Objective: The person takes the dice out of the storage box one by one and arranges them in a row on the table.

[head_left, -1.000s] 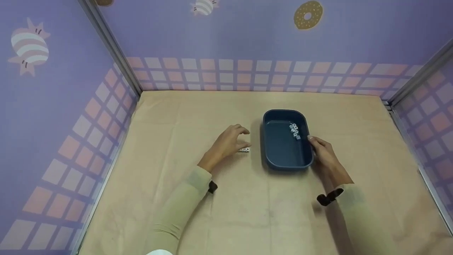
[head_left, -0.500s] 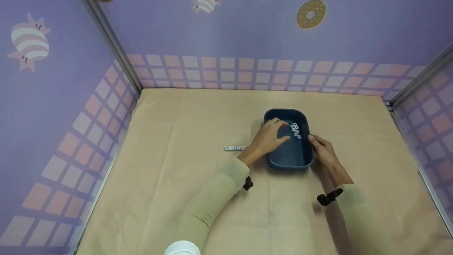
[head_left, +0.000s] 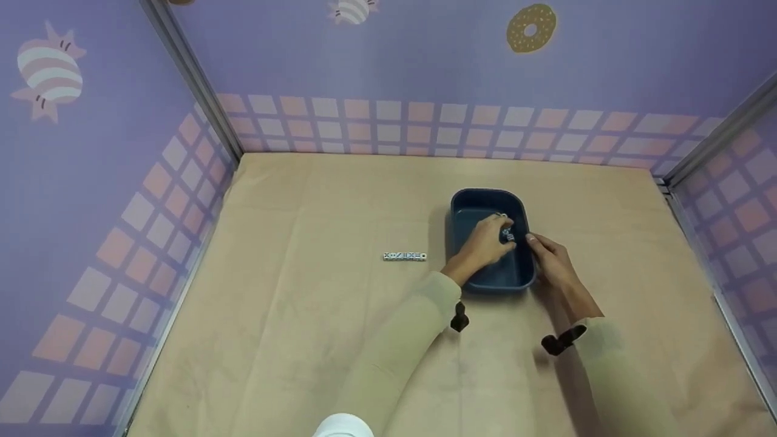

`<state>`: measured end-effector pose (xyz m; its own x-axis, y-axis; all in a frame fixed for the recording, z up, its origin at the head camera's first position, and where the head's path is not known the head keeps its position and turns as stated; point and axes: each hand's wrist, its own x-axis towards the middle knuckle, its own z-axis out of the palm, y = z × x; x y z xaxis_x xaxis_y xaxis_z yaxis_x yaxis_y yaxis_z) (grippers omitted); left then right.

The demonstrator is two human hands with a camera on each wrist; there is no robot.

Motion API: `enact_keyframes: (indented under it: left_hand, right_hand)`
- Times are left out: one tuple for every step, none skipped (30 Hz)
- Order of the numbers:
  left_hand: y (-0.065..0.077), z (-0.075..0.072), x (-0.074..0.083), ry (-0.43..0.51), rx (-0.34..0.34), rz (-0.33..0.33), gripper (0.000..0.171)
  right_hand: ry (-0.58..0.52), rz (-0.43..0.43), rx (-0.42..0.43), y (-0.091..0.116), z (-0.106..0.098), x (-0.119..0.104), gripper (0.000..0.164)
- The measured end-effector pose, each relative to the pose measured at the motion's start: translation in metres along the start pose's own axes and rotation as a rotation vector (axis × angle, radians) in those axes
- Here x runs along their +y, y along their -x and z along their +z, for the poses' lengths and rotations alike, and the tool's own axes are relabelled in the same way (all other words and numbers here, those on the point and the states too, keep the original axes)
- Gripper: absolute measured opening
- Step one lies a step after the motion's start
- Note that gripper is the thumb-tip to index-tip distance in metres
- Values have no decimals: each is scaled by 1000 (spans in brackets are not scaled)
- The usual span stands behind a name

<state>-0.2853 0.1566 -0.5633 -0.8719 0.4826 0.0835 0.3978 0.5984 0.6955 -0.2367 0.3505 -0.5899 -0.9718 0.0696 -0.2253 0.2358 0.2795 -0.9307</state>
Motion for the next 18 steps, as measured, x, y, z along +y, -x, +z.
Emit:
enact_keyframes:
  left_hand:
    - [-1, 2, -2, -9, -8, -3, 50]
    - [-1, 4, -3, -16, -18, -6, 49]
    - [-2, 6, -5, -19, -28, -5, 49]
    - [-3, 7, -6, -22, -37, -7, 49]
    - [-3, 8, -7, -26, -46, -5, 49]
    - [-4, 9, -7, -34, -53, -5, 50]
    - [-4, 9, -8, -39, -61, -5, 50]
    - [-5, 9, -8, -45, -69, -7, 50]
    - [-5, 9, -8, -52, -78, -11, 51]
    - [-6, 10, -8, -61, -84, -15, 51]
    - [-6, 10, -8, -73, -91, -18, 51]
    - [-6, 10, -8, -83, -96, -19, 51]
    - [-7, 11, -8, -91, -100, -19, 51]
    - [-7, 12, -8, -97, -103, -17, 51]
    - [-7, 12, -8, -102, -104, -13, 50]
    - [-7, 13, -8, -104, -106, -6, 50]
    - [-7, 14, -8, -107, -106, 5, 49]
    - [-7, 15, -8, -108, -105, 17, 48]
  right_hand:
    - [-1, 8, -2, 0, 0, 0, 69]
    - [-2, 16, -3, 0, 0, 0, 68]
    - [-1, 20, -6, 0, 0, -1, 67]
    - [-2, 27, -10, 1, 0, -3, 66]
    - [-3, 32, -12, 2, 0, -6, 65]
    - [-8, 36, -17, 5, 0, -10, 64]
    - [-12, 42, -21, 7, 1, -15, 63]
    - [-15, 46, -24, 10, 1, -20, 63]
    - [-16, 49, -28, 13, 2, -25, 62]
    - [-18, 54, -30, 15, 3, -29, 62]
    - [-21, 58, -30, 17, 3, -32, 61]
    - [-20, 60, -30, 18, 4, -34, 62]
    - [-22, 63, -27, 18, 4, -34, 62]
    - [-19, 64, -24, 16, 4, -32, 62]
    - [-23, 68, -21, 14, 3, -28, 62]
    - [-28, 71, -17, 11, 2, -24, 63]
    - [-28, 70, -14, 8, 2, -19, 63]
    - [-21, 65, -11, 5, 1, -14, 65]
